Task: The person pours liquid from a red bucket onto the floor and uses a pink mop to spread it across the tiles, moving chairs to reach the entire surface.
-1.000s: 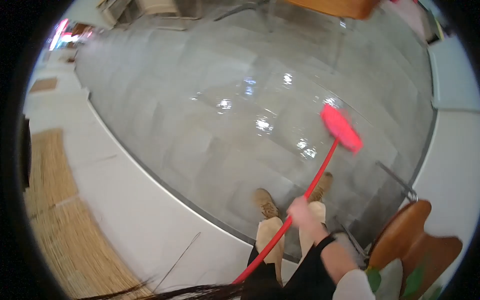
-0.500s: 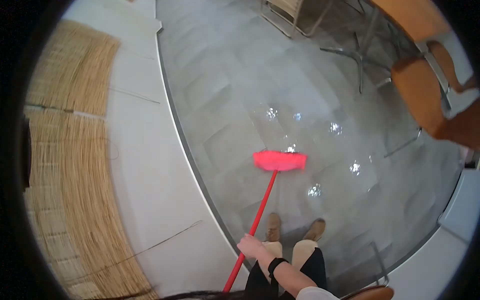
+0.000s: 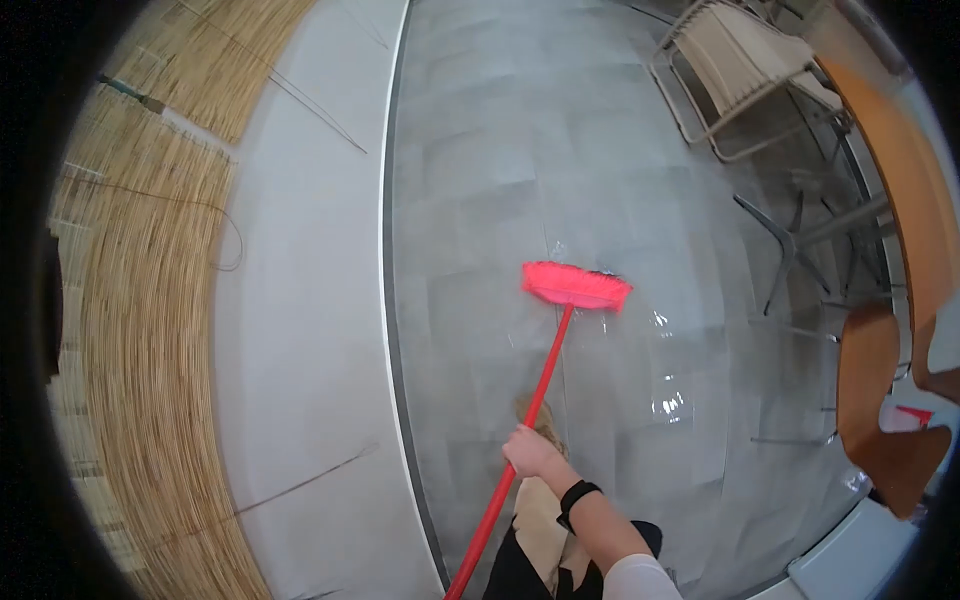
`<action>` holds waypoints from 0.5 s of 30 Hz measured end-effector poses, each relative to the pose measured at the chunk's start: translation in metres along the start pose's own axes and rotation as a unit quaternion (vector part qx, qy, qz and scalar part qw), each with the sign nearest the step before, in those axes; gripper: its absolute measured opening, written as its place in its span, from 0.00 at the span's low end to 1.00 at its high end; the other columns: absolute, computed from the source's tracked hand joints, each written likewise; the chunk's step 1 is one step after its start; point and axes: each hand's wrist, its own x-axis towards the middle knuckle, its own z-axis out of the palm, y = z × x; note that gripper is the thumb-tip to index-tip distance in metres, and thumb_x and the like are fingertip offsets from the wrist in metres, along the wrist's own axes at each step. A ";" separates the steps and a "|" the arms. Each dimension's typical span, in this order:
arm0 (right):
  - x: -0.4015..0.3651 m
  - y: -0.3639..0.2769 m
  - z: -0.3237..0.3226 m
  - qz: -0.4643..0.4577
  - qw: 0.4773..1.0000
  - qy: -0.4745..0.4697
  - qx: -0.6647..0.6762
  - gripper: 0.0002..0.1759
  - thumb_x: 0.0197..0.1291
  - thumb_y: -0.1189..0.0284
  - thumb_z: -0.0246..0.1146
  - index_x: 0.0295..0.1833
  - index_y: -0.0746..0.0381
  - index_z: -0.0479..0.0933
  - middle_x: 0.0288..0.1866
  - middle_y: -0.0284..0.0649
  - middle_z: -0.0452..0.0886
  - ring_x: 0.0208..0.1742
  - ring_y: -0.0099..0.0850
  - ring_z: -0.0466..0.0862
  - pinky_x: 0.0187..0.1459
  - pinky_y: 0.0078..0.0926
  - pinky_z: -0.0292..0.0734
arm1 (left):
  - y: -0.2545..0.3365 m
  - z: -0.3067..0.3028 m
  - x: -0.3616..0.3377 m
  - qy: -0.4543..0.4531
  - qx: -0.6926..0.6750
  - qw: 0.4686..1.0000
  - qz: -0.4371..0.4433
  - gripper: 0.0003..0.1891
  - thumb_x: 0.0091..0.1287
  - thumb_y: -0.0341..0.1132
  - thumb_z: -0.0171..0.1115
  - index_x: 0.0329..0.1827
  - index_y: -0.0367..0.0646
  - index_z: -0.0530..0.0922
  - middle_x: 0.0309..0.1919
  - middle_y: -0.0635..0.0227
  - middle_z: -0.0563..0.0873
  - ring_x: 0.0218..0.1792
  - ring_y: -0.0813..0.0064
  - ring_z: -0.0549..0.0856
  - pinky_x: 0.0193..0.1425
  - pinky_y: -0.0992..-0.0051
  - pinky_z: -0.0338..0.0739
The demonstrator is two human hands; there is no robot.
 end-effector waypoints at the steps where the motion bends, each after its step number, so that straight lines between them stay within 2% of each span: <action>1: 0.013 0.017 -0.015 0.002 1.000 0.003 -0.003 0.08 0.47 0.64 0.66 0.27 0.57 0.84 0.28 0.40 0.84 0.39 0.39 0.84 0.51 0.38 0.73 | 0.031 -0.011 0.005 -0.017 -0.023 1.000 -0.013 0.30 0.73 0.60 0.48 0.53 0.39 0.83 0.35 0.52 0.88 0.40 0.58 0.88 0.43 0.63 0.76; 4: 0.047 0.057 -0.065 -0.004 1.000 -0.011 0.008 0.08 0.46 0.65 0.66 0.27 0.57 0.84 0.27 0.41 0.83 0.38 0.40 0.84 0.51 0.39 0.73 | 0.103 -0.038 0.010 0.018 0.027 0.999 -0.027 0.29 0.74 0.58 0.48 0.53 0.39 0.83 0.31 0.54 0.88 0.37 0.58 0.88 0.41 0.63 0.76; 5: 0.049 0.055 -0.073 0.022 1.000 -0.016 0.011 0.09 0.40 0.64 0.68 0.27 0.56 0.84 0.29 0.42 0.82 0.43 0.40 0.82 0.51 0.38 0.72 | 0.117 -0.043 0.014 0.022 0.025 0.999 -0.020 0.29 0.74 0.58 0.48 0.53 0.39 0.83 0.30 0.54 0.88 0.37 0.58 0.88 0.41 0.63 0.76; 7: 0.050 0.030 -0.058 0.028 0.995 -0.092 -0.031 0.08 0.41 0.64 0.67 0.26 0.57 0.84 0.28 0.42 0.81 0.43 0.40 0.82 0.51 0.38 0.72 | 0.133 -0.055 0.019 0.025 0.022 0.999 -0.011 0.29 0.74 0.58 0.48 0.53 0.39 0.83 0.30 0.54 0.88 0.37 0.59 0.88 0.41 0.63 0.76; 9: 0.024 -0.011 -0.042 -0.005 0.999 -0.007 0.031 0.08 0.40 0.65 0.67 0.26 0.57 0.84 0.26 0.43 0.81 0.41 0.40 0.83 0.50 0.39 0.74 | 0.150 -0.061 0.024 0.027 0.022 0.999 -0.007 0.29 0.74 0.58 0.49 0.52 0.40 0.83 0.30 0.54 0.88 0.37 0.59 0.88 0.41 0.63 0.76; 12: 0.030 -0.005 -0.076 -0.043 0.991 -0.040 0.121 0.07 0.41 0.66 0.65 0.25 0.57 0.84 0.24 0.43 0.81 0.37 0.41 0.84 0.49 0.41 0.75 | 0.176 -0.066 0.031 0.038 0.015 0.999 -0.003 0.29 0.74 0.58 0.49 0.52 0.40 0.83 0.30 0.54 0.87 0.36 0.59 0.87 0.41 0.63 0.76; 13: 0.040 0.014 -0.083 -0.035 0.997 -0.036 0.059 0.08 0.39 0.65 0.66 0.23 0.57 0.83 0.23 0.44 0.81 0.34 0.42 0.85 0.46 0.44 0.77 | 0.183 -0.064 0.033 0.040 0.014 0.999 -0.002 0.28 0.74 0.58 0.49 0.52 0.40 0.83 0.30 0.54 0.87 0.36 0.59 0.87 0.41 0.63 0.76; 14: 0.058 0.046 -0.072 0.005 0.996 -0.093 -0.002 0.08 0.37 0.64 0.66 0.21 0.57 0.83 0.23 0.45 0.82 0.33 0.43 0.84 0.44 0.44 0.77 | 0.193 -0.062 0.036 0.043 0.013 0.999 0.001 0.28 0.74 0.58 0.49 0.52 0.40 0.83 0.30 0.54 0.87 0.36 0.59 0.87 0.41 0.63 0.76; 15: 0.076 0.085 -0.107 0.008 0.998 -0.070 -0.007 0.09 0.36 0.64 0.67 0.22 0.58 0.83 0.25 0.46 0.83 0.34 0.44 0.84 0.42 0.44 0.78 | 0.203 -0.059 0.041 0.045 0.012 0.999 0.003 0.28 0.74 0.57 0.49 0.52 0.40 0.83 0.30 0.54 0.87 0.36 0.59 0.87 0.41 0.63 0.76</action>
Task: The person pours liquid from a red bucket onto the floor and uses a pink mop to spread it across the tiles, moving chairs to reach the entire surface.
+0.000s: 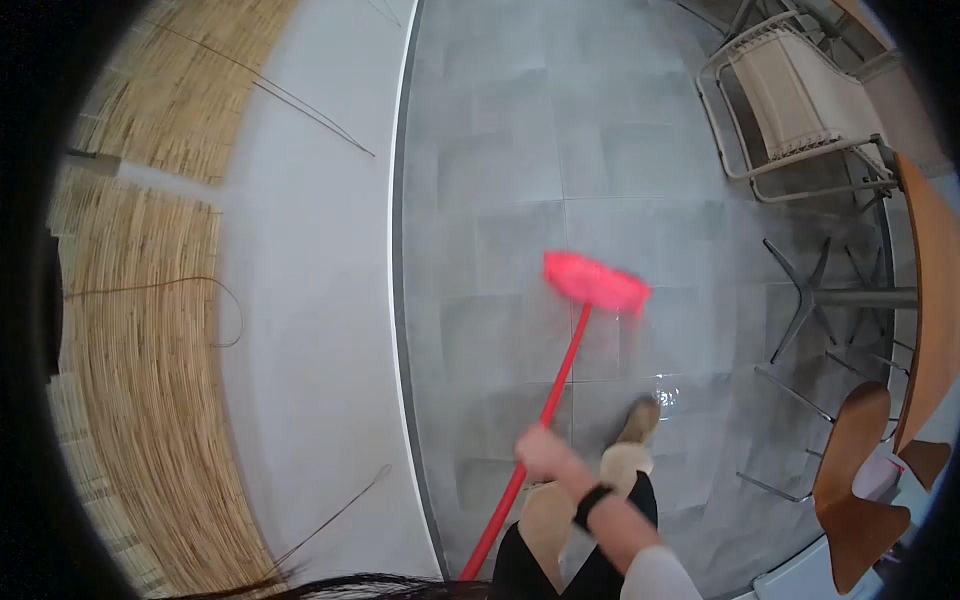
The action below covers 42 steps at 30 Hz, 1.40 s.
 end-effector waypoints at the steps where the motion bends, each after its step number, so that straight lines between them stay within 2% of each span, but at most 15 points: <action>1: 0.010 0.043 -0.042 0.027 0.997 -0.069 0.005 0.09 0.37 0.65 0.67 0.22 0.59 0.83 0.25 0.46 0.83 0.34 0.44 0.85 0.42 0.43 0.78 | 0.012 0.004 0.003 -0.001 -0.001 1.000 0.000 0.28 0.74 0.57 0.49 0.52 0.40 0.83 0.30 0.54 0.87 0.36 0.59 0.87 0.41 0.63 0.76; 3: 0.024 0.128 -0.086 -0.020 0.997 0.066 -0.025 0.08 0.43 0.67 0.66 0.24 0.60 0.84 0.25 0.46 0.83 0.31 0.44 0.85 0.38 0.43 0.79 | 0.037 0.014 0.014 0.001 -0.008 1.000 0.002 0.28 0.74 0.57 0.49 0.52 0.40 0.83 0.30 0.54 0.87 0.36 0.59 0.87 0.41 0.63 0.76; 4: 0.024 0.132 -0.089 -0.019 0.999 0.031 -0.038 0.08 0.42 0.66 0.67 0.23 0.60 0.83 0.25 0.45 0.83 0.32 0.43 0.85 0.40 0.43 0.79 | 0.050 0.020 0.019 0.002 -0.013 1.000 0.003 0.28 0.74 0.57 0.49 0.52 0.40 0.83 0.29 0.54 0.87 0.36 0.59 0.87 0.41 0.63 0.76; 7: -0.010 0.048 -0.045 -0.047 0.995 -0.069 -0.060 0.07 0.42 0.66 0.67 0.22 0.58 0.82 0.25 0.41 0.82 0.36 0.39 0.83 0.46 0.40 0.76 | 0.090 0.033 0.015 0.003 -0.035 0.999 -0.031 0.28 0.74 0.57 0.49 0.52 0.40 0.83 0.29 0.54 0.87 0.35 0.59 0.87 0.41 0.63 0.76; 9: -0.035 0.012 -0.071 -0.121 0.980 -0.120 0.101 0.06 0.43 0.67 0.65 0.23 0.57 0.82 0.27 0.39 0.82 0.39 0.36 0.83 0.49 0.36 0.75 | 0.115 0.044 0.005 0.006 -0.046 0.997 -0.056 0.28 0.74 0.57 0.49 0.52 0.40 0.83 0.29 0.54 0.87 0.35 0.59 0.87 0.41 0.63 0.76; 17: -0.003 0.208 -0.185 -0.114 0.992 -0.022 0.040 0.05 0.41 0.70 0.68 0.24 0.59 0.84 0.25 0.45 0.82 0.35 0.42 0.83 0.45 0.38 0.77 | 0.213 0.079 -0.020 0.020 -0.082 0.990 -0.110 0.27 0.74 0.56 0.49 0.51 0.40 0.83 0.29 0.54 0.86 0.34 0.59 0.86 0.40 0.63 0.76; 19: 0.003 0.158 -0.173 -0.079 0.985 -0.138 0.064 0.06 0.41 0.68 0.68 0.24 0.58 0.83 0.25 0.44 0.82 0.33 0.42 0.83 0.44 0.38 0.76 | 0.228 0.082 -0.020 0.020 -0.086 0.989 -0.119 0.27 0.74 0.56 0.49 0.51 0.40 0.83 0.28 0.54 0.86 0.34 0.60 0.86 0.40 0.63 0.76; 23: -0.004 0.070 -0.137 -0.249 0.952 -0.030 0.177 0.08 0.37 0.65 0.69 0.21 0.56 0.79 0.22 0.40 0.81 0.30 0.39 0.82 0.45 0.34 0.73 | 0.260 0.084 -0.020 0.030 -0.074 0.989 -0.128 0.26 0.74 0.55 0.49 0.51 0.40 0.82 0.28 0.54 0.86 0.34 0.60 0.86 0.40 0.63 0.76; 25: -0.018 0.094 -0.137 -0.215 0.939 0.104 0.247 0.09 0.35 0.64 0.69 0.20 0.55 0.78 0.23 0.39 0.81 0.32 0.38 0.82 0.46 0.34 0.73 | 0.273 0.087 -0.020 0.032 -0.071 0.989 -0.128 0.26 0.74 0.55 0.49 0.51 0.40 0.82 0.28 0.54 0.86 0.33 0.60 0.86 0.40 0.63 0.76; 27: -0.045 0.139 -0.147 -0.175 0.945 0.119 0.248 0.11 0.35 0.61 0.70 0.20 0.55 0.78 0.25 0.38 0.81 0.34 0.38 0.83 0.48 0.34 0.73 | 0.285 0.089 -0.018 0.034 -0.069 0.989 -0.128 0.26 0.74 0.55 0.49 0.51 0.40 0.82 0.28 0.54 0.86 0.33 0.60 0.86 0.40 0.63 0.76; 30: -0.080 0.222 -0.204 -0.107 0.984 -0.049 0.134 0.16 0.37 0.53 0.70 0.21 0.54 0.80 0.26 0.38 0.82 0.35 0.38 0.83 0.51 0.34 0.73 | 0.294 0.091 -0.016 0.033 -0.070 0.989 -0.127 0.26 0.74 0.55 0.49 0.50 0.40 0.82 0.28 0.54 0.86 0.33 0.60 0.85 0.40 0.63 0.76; 33: -0.073 0.230 -0.225 -0.114 0.983 -0.106 0.101 0.17 0.41 0.51 0.68 0.21 0.54 0.81 0.26 0.39 0.82 0.33 0.37 0.83 0.50 0.36 0.74 | 0.296 0.092 -0.017 0.034 -0.077 0.988 -0.128 0.26 0.74 0.55 0.49 0.50 0.40 0.82 0.28 0.54 0.85 0.33 0.60 0.85 0.40 0.63 0.76; 34: -0.063 0.211 -0.208 -0.093 0.988 -0.030 0.120 0.15 0.39 0.54 0.69 0.20 0.54 0.81 0.27 0.40 0.83 0.32 0.38 0.83 0.48 0.36 0.74 | 0.297 0.093 -0.019 0.033 -0.076 0.988 -0.129 0.25 0.74 0.55 0.49 0.50 0.40 0.82 0.27 0.54 0.85 0.32 0.60 0.85 0.40 0.63 0.76; 36: -0.025 0.175 -0.197 -0.230 0.964 -0.006 0.136 0.10 0.44 0.61 0.67 0.22 0.54 0.79 0.26 0.38 0.78 0.34 0.39 0.80 0.42 0.37 0.74 | 0.299 0.094 -0.020 0.038 -0.078 0.987 -0.133 0.25 0.74 0.54 0.49 0.50 0.40 0.82 0.27 0.55 0.85 0.32 0.60 0.85 0.40 0.63 0.76; 42: -0.055 0.188 -0.205 -0.141 0.978 0.062 0.137 0.11 0.34 0.59 0.69 0.21 0.54 0.81 0.23 0.39 0.80 0.33 0.39 0.81 0.40 0.37 0.76 | 0.304 0.094 -0.029 0.042 -0.073 0.987 -0.138 0.25 0.74 0.54 0.49 0.50 0.40 0.82 0.27 0.55 0.85 0.32 0.60 0.85 0.39 0.63 0.76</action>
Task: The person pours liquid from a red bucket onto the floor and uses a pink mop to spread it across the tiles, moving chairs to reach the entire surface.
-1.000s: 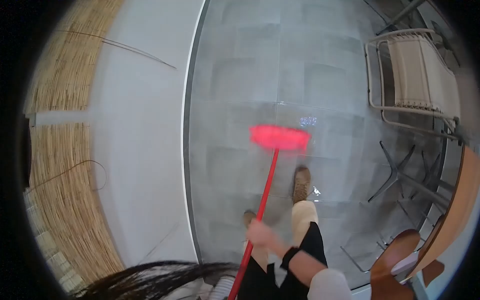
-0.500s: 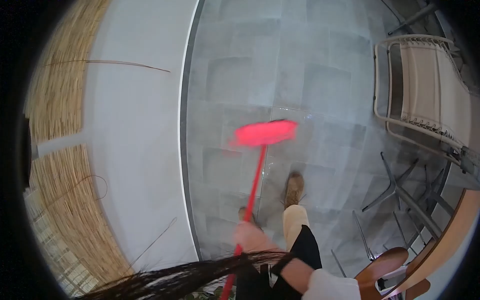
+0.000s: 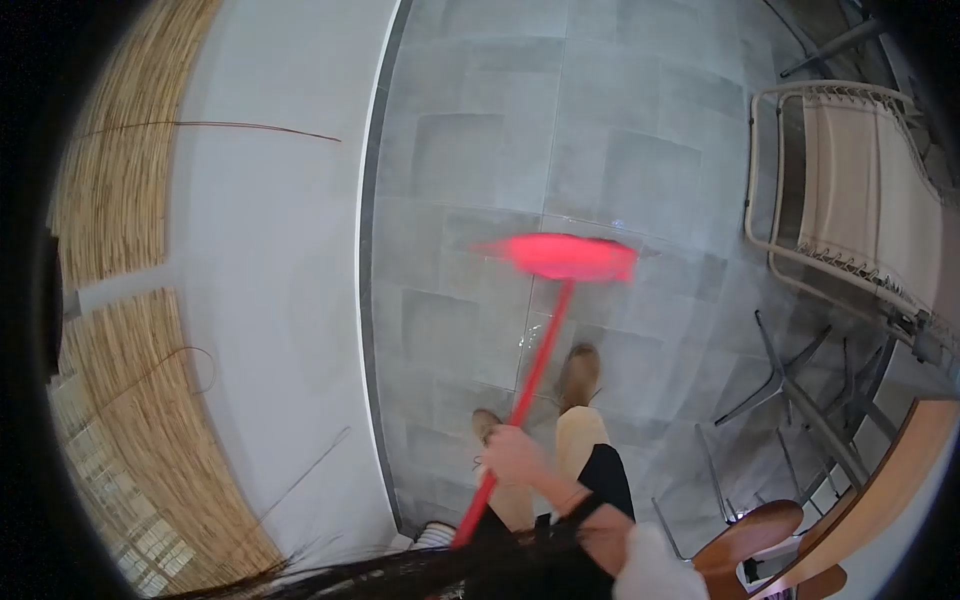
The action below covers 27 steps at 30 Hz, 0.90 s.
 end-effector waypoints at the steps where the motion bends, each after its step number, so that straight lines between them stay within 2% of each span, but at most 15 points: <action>1: -0.022 0.006 -0.015 0.029 0.998 -0.059 0.011 0.12 0.34 0.59 0.70 0.21 0.55 0.81 0.22 0.39 0.80 0.32 0.39 0.81 0.40 0.38 0.76 | 0.000 0.000 0.001 0.001 -0.002 1.000 0.000 0.25 0.74 0.54 0.49 0.50 0.40 0.82 0.27 0.55 0.85 0.32 0.60 0.85 0.39 0.63 0.76; 2: -0.035 0.012 -0.029 0.057 0.991 -0.119 0.017 0.12 0.34 0.59 0.70 0.22 0.56 0.82 0.22 0.39 0.80 0.32 0.40 0.81 0.40 0.39 0.76 | -0.001 0.001 0.001 0.001 -0.006 1.000 -0.001 0.25 0.74 0.54 0.49 0.50 0.40 0.82 0.27 0.55 0.85 0.31 0.60 0.85 0.39 0.63 0.76; 5: -0.028 0.015 -0.069 0.048 0.973 -0.226 -0.003 0.18 0.29 0.56 0.73 0.23 0.57 0.82 0.21 0.39 0.80 0.32 0.43 0.82 0.42 0.38 0.78 | -0.007 0.004 0.004 -0.003 -0.017 1.000 -0.006 0.24 0.74 0.53 0.49 0.49 0.40 0.82 0.27 0.55 0.85 0.31 0.61 0.84 0.39 0.63 0.76; 6: -0.011 0.007 -0.090 0.067 0.962 -0.265 0.006 0.16 0.29 0.60 0.73 0.22 0.59 0.79 0.23 0.39 0.79 0.34 0.43 0.82 0.44 0.37 0.78 | -0.008 0.004 0.005 -0.004 -0.021 1.000 -0.008 0.24 0.74 0.53 0.49 0.49 0.40 0.82 0.27 0.55 0.85 0.31 0.61 0.84 0.39 0.63 0.76; 9: 0.016 0.029 -0.097 -0.033 0.998 -0.013 0.050 0.16 0.29 0.64 0.73 0.21 0.60 0.75 0.23 0.38 0.75 0.35 0.42 0.80 0.43 0.37 0.77 | -0.011 0.007 0.007 -0.006 -0.038 0.999 -0.017 0.24 0.74 0.53 0.50 0.49 0.40 0.82 0.26 0.55 0.84 0.31 0.61 0.84 0.39 0.63 0.76; 11: 0.039 0.051 -0.114 0.000 0.974 0.224 0.033 0.16 0.29 0.67 0.72 0.19 0.59 0.71 0.24 0.38 0.72 0.34 0.41 0.78 0.40 0.39 0.75 | -0.013 0.008 0.009 -0.008 -0.049 0.999 -0.021 0.24 0.74 0.53 0.50 0.49 0.40 0.82 0.26 0.55 0.84 0.31 0.61 0.84 0.39 0.63 0.76; 14: 0.058 0.101 -0.093 -0.017 0.976 0.216 0.007 0.15 0.30 0.68 0.71 0.19 0.59 0.71 0.23 0.38 0.71 0.32 0.39 0.76 0.38 0.39 0.73 | -0.016 0.009 0.012 -0.013 -0.061 0.998 -0.026 0.24 0.74 0.53 0.50 0.49 0.40 0.82 0.26 0.55 0.84 0.30 0.61 0.84 0.39 0.63 0.76; 15: 0.059 0.099 -0.083 -0.035 0.976 0.212 0.023 0.14 0.30 0.68 0.71 0.19 0.59 0.71 0.22 0.37 0.71 0.32 0.39 0.76 0.37 0.39 0.73 | -0.016 0.007 0.014 -0.015 -0.063 0.998 -0.027 0.24 0.75 0.52 0.50 0.49 0.40 0.82 0.26 0.55 0.84 0.30 0.61 0.84 0.39 0.63 0.76; 19: 0.036 0.038 -0.003 -0.090 0.972 0.208 0.066 0.14 0.28 0.68 0.71 0.17 0.54 0.70 0.18 0.34 0.67 0.27 0.37 0.74 0.32 0.35 0.70 | -0.017 0.005 0.016 -0.022 -0.072 0.997 -0.028 0.23 0.75 0.52 0.50 0.49 0.40 0.82 0.26 0.55 0.84 0.30 0.61 0.84 0.39 0.63 0.76; 21: 0.027 0.003 0.025 -0.062 0.966 0.238 0.085 0.13 0.25 0.65 0.70 0.17 0.51 0.71 0.18 0.32 0.67 0.26 0.36 0.74 0.30 0.35 0.68 | -0.017 0.003 0.018 -0.023 -0.072 0.997 -0.028 0.23 0.75 0.52 0.50 0.48 0.40 0.82 0.25 0.55 0.84 0.30 0.61 0.83 0.38 0.63 0.76; 24: 0.029 0.028 0.011 -0.038 0.949 0.302 0.084 0.14 0.23 0.64 0.69 0.17 0.53 0.70 0.18 0.33 0.66 0.24 0.36 0.73 0.28 0.36 0.66 | -0.018 0.003 0.021 -0.027 -0.074 0.996 -0.027 0.23 0.75 0.52 0.50 0.48 0.40 0.82 0.25 0.55 0.84 0.29 0.61 0.83 0.38 0.63 0.76; 27: 0.045 0.086 -0.021 -0.048 0.954 0.292 0.055 0.14 0.23 0.67 0.68 0.17 0.55 0.69 0.18 0.35 0.65 0.23 0.36 0.71 0.27 0.37 0.64 | -0.016 0.006 0.029 -0.027 -0.074 0.997 -0.025 0.23 0.75 0.51 0.50 0.48 0.40 0.82 0.25 0.55 0.83 0.29 0.61 0.83 0.38 0.63 0.76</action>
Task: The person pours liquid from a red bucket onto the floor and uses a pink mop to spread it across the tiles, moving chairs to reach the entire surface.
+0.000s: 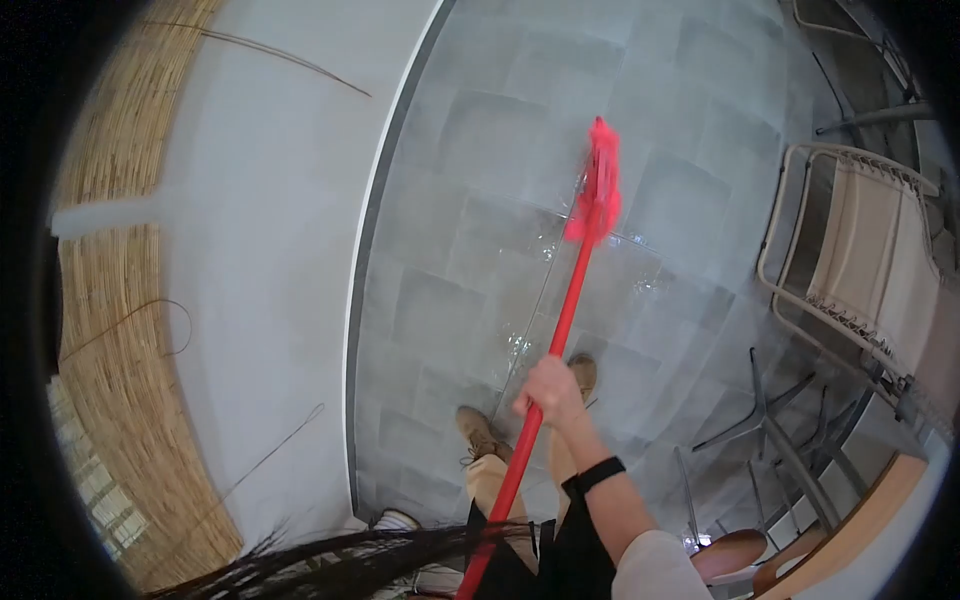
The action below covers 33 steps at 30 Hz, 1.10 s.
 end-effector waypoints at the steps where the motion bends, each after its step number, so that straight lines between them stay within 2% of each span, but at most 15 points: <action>1: 0.007 0.005 -0.005 -0.004 1.000 0.015 -0.010 0.14 0.22 0.67 0.68 0.17 0.56 0.69 0.18 0.36 0.65 0.23 0.36 0.70 0.27 0.36 0.64 | 0.000 0.003 0.004 -0.001 0.000 1.000 0.004 0.23 0.75 0.51 0.50 0.48 0.40 0.82 0.25 0.55 0.83 0.29 0.61 0.83 0.38 0.63 0.76; 3: -0.002 -0.003 0.004 -0.003 0.998 0.055 -0.018 0.15 0.19 0.68 0.68 0.16 0.57 0.69 0.17 0.36 0.64 0.22 0.37 0.69 0.27 0.36 0.64 | 0.000 0.001 0.005 -0.004 -0.003 1.000 0.002 0.22 0.75 0.51 0.50 0.48 0.40 0.82 0.25 0.55 0.83 0.29 0.62 0.83 0.38 0.63 0.76; 6: -0.023 -0.068 0.030 0.061 0.996 0.058 0.026 0.12 0.23 0.75 0.66 0.16 0.57 0.68 0.17 0.37 0.66 0.22 0.38 0.72 0.27 0.36 0.67 | 0.000 0.001 0.003 -0.002 -0.001 1.000 -0.001 0.22 0.75 0.51 0.50 0.48 0.40 0.82 0.25 0.55 0.83 0.28 0.62 0.83 0.38 0.63 0.76; 10: 0.008 -0.012 0.010 0.008 0.999 0.043 0.004 0.13 0.22 0.78 0.64 0.14 0.58 0.64 0.16 0.37 0.65 0.21 0.39 0.70 0.26 0.33 0.66 | -0.001 0.005 0.000 0.000 -0.003 1.000 -0.003 0.22 0.75 0.51 0.50 0.47 0.40 0.82 0.24 0.55 0.83 0.28 0.62 0.83 0.38 0.63 0.76; 13: 0.020 0.010 -0.005 0.052 0.991 0.099 -0.069 0.13 0.23 0.77 0.65 0.14 0.58 0.64 0.17 0.37 0.65 0.21 0.39 0.70 0.26 0.33 0.66 | -0.001 0.010 0.003 -0.001 -0.007 1.000 -0.003 0.22 0.75 0.50 0.50 0.47 0.40 0.82 0.24 0.55 0.83 0.28 0.62 0.82 0.38 0.63 0.76; 14: -0.005 -0.001 0.008 0.061 0.996 0.033 -0.051 0.14 0.24 0.77 0.65 0.15 0.58 0.65 0.17 0.37 0.65 0.21 0.39 0.70 0.26 0.33 0.66 | 0.001 0.012 0.004 -0.002 -0.008 1.000 -0.005 0.22 0.75 0.50 0.50 0.47 0.40 0.82 0.24 0.55 0.83 0.27 0.62 0.82 0.38 0.63 0.76; 16: -0.041 -0.040 0.030 0.072 0.997 -0.001 -0.014 0.14 0.24 0.75 0.66 0.16 0.58 0.65 0.17 0.36 0.64 0.21 0.38 0.70 0.26 0.34 0.65 | 0.001 0.013 0.002 -0.003 -0.009 1.000 -0.008 0.21 0.75 0.50 0.50 0.47 0.40 0.82 0.24 0.55 0.83 0.27 0.62 0.82 0.38 0.63 0.76; 18: -0.037 -0.083 0.044 0.073 0.995 0.062 0.039 0.15 0.22 0.74 0.67 0.16 0.58 0.66 0.17 0.36 0.64 0.21 0.38 0.70 0.26 0.34 0.65 | 0.001 0.013 -0.004 0.000 -0.009 1.000 -0.013 0.21 0.75 0.50 0.50 0.47 0.40 0.82 0.24 0.55 0.82 0.27 0.62 0.82 0.38 0.63 0.76; 23: -0.010 -0.010 0.020 -0.025 0.999 0.031 0.004 0.13 0.23 0.71 0.67 0.16 0.56 0.67 0.17 0.35 0.66 0.22 0.38 0.71 0.27 0.34 0.65 | -0.004 0.020 -0.007 0.003 -0.020 1.000 -0.014 0.21 0.75 0.49 0.50 0.47 0.40 0.82 0.24 0.56 0.82 0.27 0.62 0.82 0.37 0.63 0.76; 25: 0.013 0.023 0.009 -0.024 0.998 0.057 -0.009 0.13 0.23 0.69 0.67 0.15 0.55 0.68 0.17 0.34 0.67 0.22 0.37 0.71 0.26 0.33 0.64 | -0.006 0.023 -0.008 0.003 -0.025 1.000 -0.017 0.21 0.75 0.49 0.50 0.47 0.40 0.82 0.23 0.56 0.82 0.26 0.62 0.82 0.37 0.63 0.76; 27: -0.001 0.019 0.007 0.018 0.998 0.055 -0.034 0.13 0.24 0.68 0.68 0.15 0.54 0.69 0.17 0.34 0.68 0.22 0.37 0.72 0.26 0.32 0.64 | -0.008 0.026 -0.009 0.003 -0.028 1.000 -0.014 0.21 0.75 0.49 0.50 0.46 0.40 0.82 0.23 0.56 0.82 0.26 0.62 0.82 0.37 0.63 0.76; 29: 0.000 0.011 0.008 0.029 0.998 0.042 -0.033 0.11 0.25 0.70 0.67 0.15 0.54 0.69 0.16 0.33 0.67 0.22 0.36 0.72 0.26 0.31 0.64 | -0.006 0.028 -0.005 0.004 -0.034 0.999 -0.012 0.20 0.75 0.49 0.50 0.46 0.40 0.82 0.23 0.56 0.82 0.26 0.63 0.81 0.37 0.63 0.76; 31: -0.048 -0.072 0.037 0.064 0.998 0.011 0.012 0.10 0.27 0.75 0.66 0.15 0.54 0.70 0.16 0.33 0.64 0.23 0.35 0.73 0.27 0.31 0.66 | -0.006 0.028 -0.009 0.004 -0.032 0.999 -0.009 0.20 0.75 0.49 0.50 0.46 0.40 0.82 0.23 0.56 0.82 0.26 0.63 0.81 0.37 0.63 0.76; 33: -0.048 -0.078 0.038 0.080 0.996 0.024 0.028 0.10 0.29 0.76 0.65 0.15 0.54 0.69 0.17 0.34 0.65 0.23 0.35 0.73 0.28 0.33 0.68 | -0.004 0.029 -0.008 0.006 -0.033 0.999 -0.009 0.20 0.75 0.49 0.50 0.46 0.40 0.82 0.23 0.56 0.82 0.26 0.63 0.81 0.37 0.64 0.76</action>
